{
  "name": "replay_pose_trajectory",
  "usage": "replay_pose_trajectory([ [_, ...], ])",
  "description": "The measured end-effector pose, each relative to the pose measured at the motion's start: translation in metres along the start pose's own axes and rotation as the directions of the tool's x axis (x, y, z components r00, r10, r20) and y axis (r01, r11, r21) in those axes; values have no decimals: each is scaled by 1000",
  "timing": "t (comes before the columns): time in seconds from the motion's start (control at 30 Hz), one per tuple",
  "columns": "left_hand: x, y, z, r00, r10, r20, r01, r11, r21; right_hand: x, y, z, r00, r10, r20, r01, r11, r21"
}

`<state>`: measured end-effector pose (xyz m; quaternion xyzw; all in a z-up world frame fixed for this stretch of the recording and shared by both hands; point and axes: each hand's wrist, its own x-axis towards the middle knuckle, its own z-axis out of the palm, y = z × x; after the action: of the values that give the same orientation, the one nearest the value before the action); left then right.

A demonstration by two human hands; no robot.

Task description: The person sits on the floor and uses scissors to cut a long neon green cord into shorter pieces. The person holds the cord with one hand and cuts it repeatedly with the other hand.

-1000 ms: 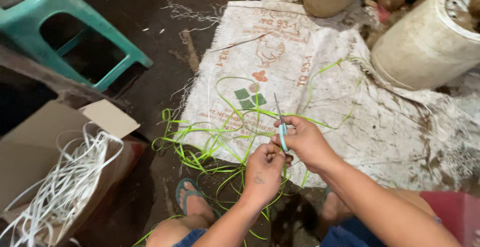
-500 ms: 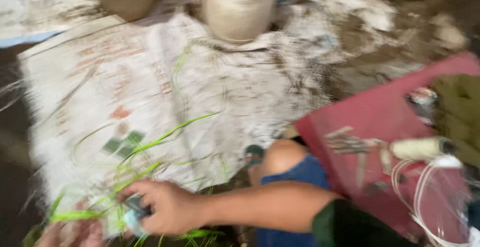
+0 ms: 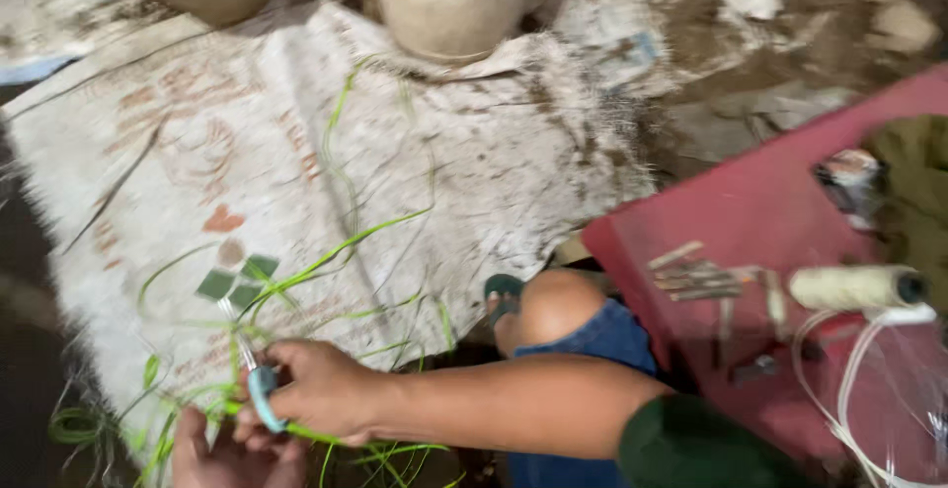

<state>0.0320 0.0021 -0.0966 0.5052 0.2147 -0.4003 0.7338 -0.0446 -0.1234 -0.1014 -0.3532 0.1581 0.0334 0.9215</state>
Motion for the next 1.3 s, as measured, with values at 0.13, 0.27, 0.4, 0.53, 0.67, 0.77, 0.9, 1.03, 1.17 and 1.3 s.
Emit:
replay_pose_trajectory([
  [0.13,-7,63,-10,952,293,-89,-304,938,-166,-19,-17,3,997,55,-60,-62,990,-124],
  [0.27,13,124,-58,813,429,-394,-492,868,-70,-28,-49,-15,991,-105,-81,97,991,-93],
  [0.4,74,2,-155,532,591,-607,-218,788,576,-20,-74,-46,937,-197,-288,107,948,-300],
  [0.53,91,-174,-238,175,750,-638,642,404,651,-21,-88,-42,911,-154,-383,-1,927,-374],
  [0.67,108,-181,-253,263,791,-552,515,369,774,-34,-82,-21,971,-19,-239,-66,937,-343],
  [0.77,141,-83,-217,460,727,-510,266,435,860,-38,-77,-14,991,3,-132,-37,966,-257],
  [0.9,142,56,-124,889,442,-116,-295,749,593,-35,-77,-14,985,-70,-160,37,979,-200],
  [1.03,38,39,-44,990,132,46,-117,600,791,-33,-73,-7,991,-74,-112,49,975,-217],
  [1.17,-44,-25,5,964,239,113,-263,913,312,-38,-52,4,999,-17,-38,8,973,-233],
  [1.3,-64,-20,24,896,444,24,-442,885,143,-42,-42,6,999,6,41,7,951,-309],
])
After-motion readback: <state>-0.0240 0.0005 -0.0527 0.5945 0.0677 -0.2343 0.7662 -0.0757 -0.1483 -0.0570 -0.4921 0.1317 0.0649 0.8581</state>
